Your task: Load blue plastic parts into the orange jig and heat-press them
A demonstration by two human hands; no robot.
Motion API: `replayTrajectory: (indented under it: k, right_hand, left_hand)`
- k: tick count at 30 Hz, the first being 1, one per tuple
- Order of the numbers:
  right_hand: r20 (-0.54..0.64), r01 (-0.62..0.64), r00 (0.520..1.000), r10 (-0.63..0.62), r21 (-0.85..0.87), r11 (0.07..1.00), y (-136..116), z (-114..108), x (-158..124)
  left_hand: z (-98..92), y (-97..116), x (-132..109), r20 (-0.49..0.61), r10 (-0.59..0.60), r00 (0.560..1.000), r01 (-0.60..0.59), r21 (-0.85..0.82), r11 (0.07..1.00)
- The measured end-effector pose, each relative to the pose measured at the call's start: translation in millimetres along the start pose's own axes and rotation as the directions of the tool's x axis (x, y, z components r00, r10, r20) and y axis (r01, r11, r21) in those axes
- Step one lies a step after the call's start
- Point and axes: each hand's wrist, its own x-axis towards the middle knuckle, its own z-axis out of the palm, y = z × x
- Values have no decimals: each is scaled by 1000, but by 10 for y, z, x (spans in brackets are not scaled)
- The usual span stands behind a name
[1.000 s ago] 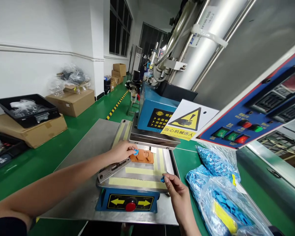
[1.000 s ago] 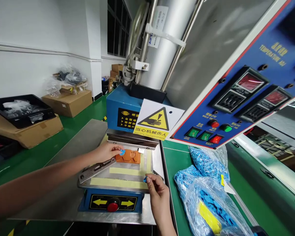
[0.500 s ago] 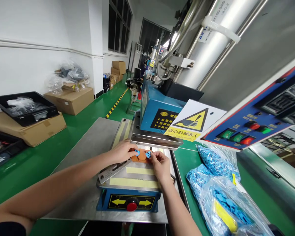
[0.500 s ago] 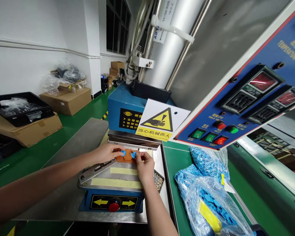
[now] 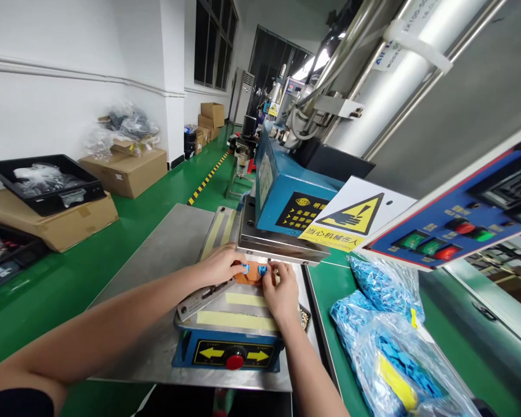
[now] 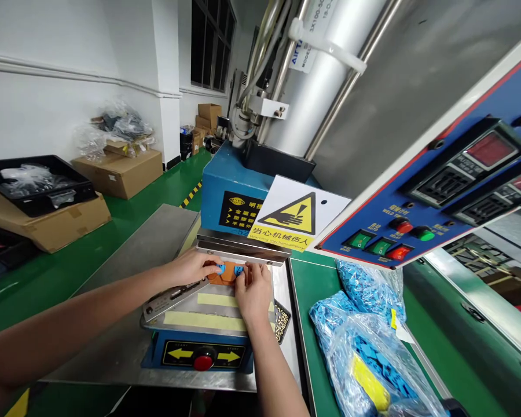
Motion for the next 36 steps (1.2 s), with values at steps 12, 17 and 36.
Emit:
replayTrajectory:
  k: [12,17,36]
  right_hand:
    - [194,379,916,-351,-136,915,21,-113,-5]
    - [203,329,926,-318,-24,944,66,-125,-17]
    - [516,-25,850,106,-161,987,1159,-518,-692]
  left_hand:
    - [28,-17,-5,38,-20,999,20,-9,1000]
    - [39,-21,-14,33,-9,999,11,-61,998]
    - [-39,-55,-429,-134,149,980,-137,92,986]
